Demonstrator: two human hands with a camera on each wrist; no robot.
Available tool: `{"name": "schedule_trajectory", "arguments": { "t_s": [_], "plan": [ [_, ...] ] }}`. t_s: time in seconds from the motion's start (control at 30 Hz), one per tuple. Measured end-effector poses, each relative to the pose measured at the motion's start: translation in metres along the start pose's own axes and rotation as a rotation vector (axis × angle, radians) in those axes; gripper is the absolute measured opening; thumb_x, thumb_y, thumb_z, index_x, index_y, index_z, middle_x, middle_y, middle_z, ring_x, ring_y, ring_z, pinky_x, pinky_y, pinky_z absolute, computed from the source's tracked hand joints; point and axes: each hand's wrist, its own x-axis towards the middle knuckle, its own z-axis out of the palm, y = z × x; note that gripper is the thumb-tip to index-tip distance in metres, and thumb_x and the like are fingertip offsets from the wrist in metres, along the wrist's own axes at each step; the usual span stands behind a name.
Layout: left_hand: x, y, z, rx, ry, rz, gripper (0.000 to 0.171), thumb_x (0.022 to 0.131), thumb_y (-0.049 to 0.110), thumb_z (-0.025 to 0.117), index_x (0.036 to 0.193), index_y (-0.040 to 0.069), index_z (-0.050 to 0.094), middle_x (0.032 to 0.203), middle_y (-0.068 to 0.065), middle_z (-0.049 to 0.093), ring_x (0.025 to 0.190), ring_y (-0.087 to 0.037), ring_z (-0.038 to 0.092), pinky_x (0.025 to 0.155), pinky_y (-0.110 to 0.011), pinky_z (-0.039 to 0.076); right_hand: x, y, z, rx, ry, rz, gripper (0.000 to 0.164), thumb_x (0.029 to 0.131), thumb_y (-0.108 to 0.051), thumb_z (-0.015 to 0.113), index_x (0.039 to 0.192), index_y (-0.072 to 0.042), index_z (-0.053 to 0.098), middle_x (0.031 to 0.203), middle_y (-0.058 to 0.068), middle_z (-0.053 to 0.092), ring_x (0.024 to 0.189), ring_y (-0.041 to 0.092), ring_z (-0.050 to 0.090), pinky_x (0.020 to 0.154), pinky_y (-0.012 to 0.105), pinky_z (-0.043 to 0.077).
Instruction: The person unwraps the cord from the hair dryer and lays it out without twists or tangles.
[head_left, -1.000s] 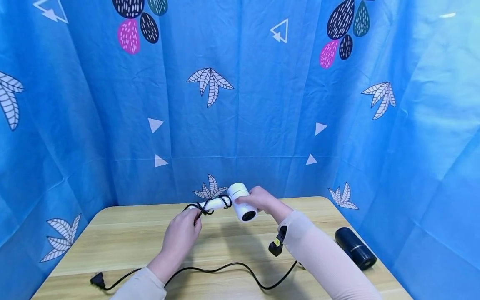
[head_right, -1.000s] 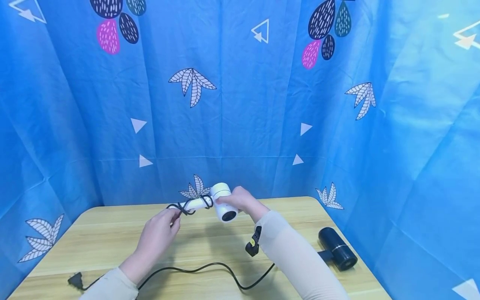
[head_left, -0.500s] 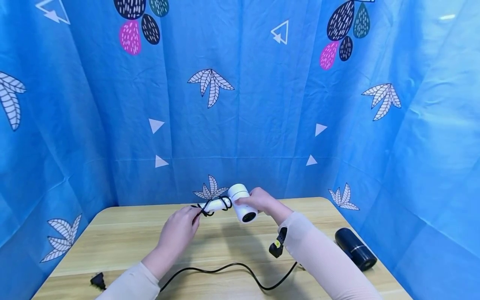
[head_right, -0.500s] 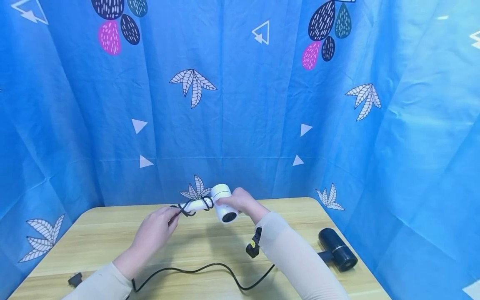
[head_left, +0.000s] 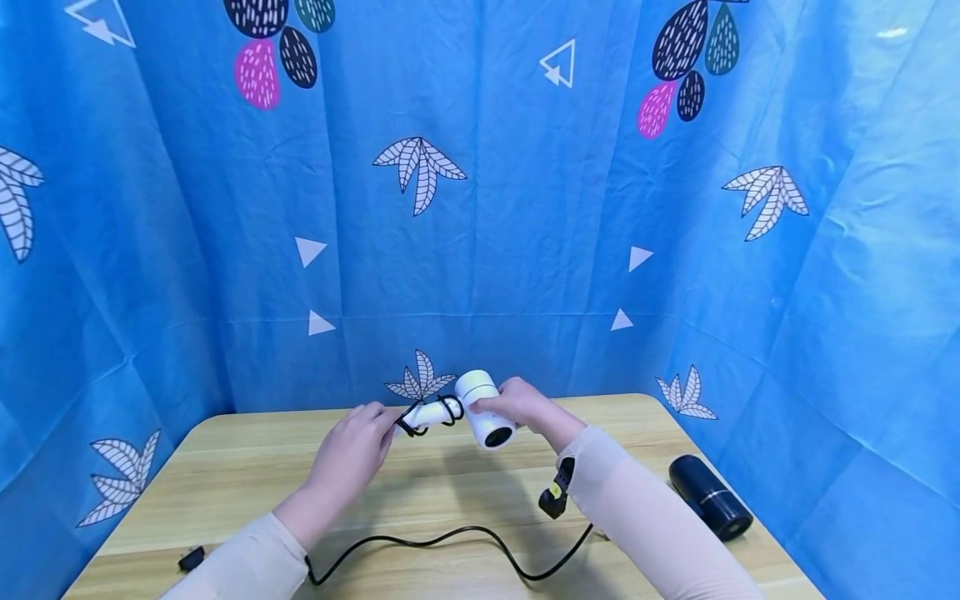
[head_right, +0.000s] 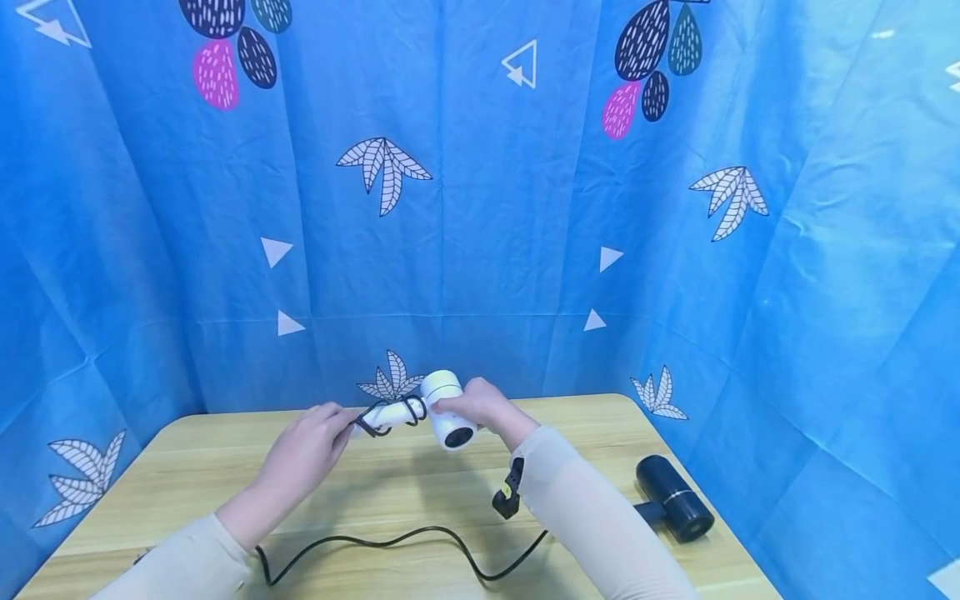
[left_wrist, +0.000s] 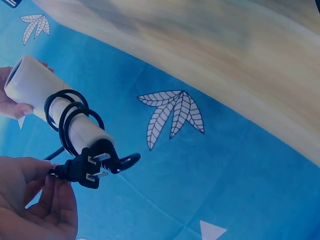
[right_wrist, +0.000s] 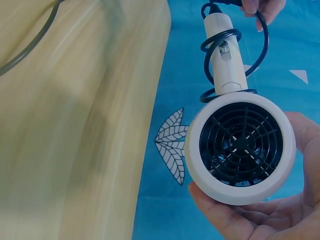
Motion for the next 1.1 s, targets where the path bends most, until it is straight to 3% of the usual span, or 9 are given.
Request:
{"name": "schedule_trajectory", "arguments": {
  "t_s": [0.37, 0.6, 0.73, 1.1],
  "plan": [
    [0.006, -0.006, -0.007, 0.032, 0.000, 0.084, 0.026, 0.082, -0.002, 0.078, 0.107, 0.006, 0.076, 0.089, -0.003, 0.066, 0.078, -0.019, 0.059, 0.066, -0.030, 0.054, -0.005, 0.001, 0.001, -0.028, 0.010, 0.004, 0.046, 0.080, -0.043, 0.080, 0.095, -0.002, 0.065, 0.084, 0.009, 0.066, 0.073, 0.020, 0.064, 0.064, 0.033, 0.054],
    [0.011, -0.010, -0.010, 0.067, -0.011, 0.132, 0.028, 0.081, -0.003, 0.079, 0.108, 0.005, 0.076, 0.089, -0.003, 0.066, 0.079, -0.018, 0.060, 0.068, -0.029, 0.054, -0.005, 0.003, 0.002, -0.014, 0.006, 0.002, 0.046, 0.080, -0.042, 0.080, 0.096, -0.001, 0.066, 0.085, 0.009, 0.066, 0.073, 0.021, 0.064, 0.071, 0.039, 0.057],
    [0.012, -0.012, -0.009, 0.079, -0.029, 0.134, 0.030, 0.080, -0.004, 0.079, 0.109, 0.005, 0.075, 0.089, -0.003, 0.065, 0.079, -0.018, 0.060, 0.067, -0.028, 0.055, -0.006, 0.005, 0.005, -0.027, 0.006, -0.005, 0.046, 0.079, -0.042, 0.080, 0.096, -0.001, 0.066, 0.084, 0.008, 0.066, 0.073, 0.020, 0.064, 0.065, 0.034, 0.055],
    [0.020, -0.027, -0.007, 0.037, -0.027, 0.186, 0.030, 0.082, 0.001, 0.081, 0.111, 0.008, 0.075, 0.092, -0.001, 0.067, 0.083, -0.017, 0.063, 0.068, -0.029, 0.057, -0.008, 0.007, 0.003, -0.033, 0.010, -0.026, 0.044, 0.080, -0.042, 0.079, 0.093, -0.002, 0.066, 0.082, 0.008, 0.067, 0.072, 0.020, 0.064, 0.065, 0.034, 0.055]
  ]
}}
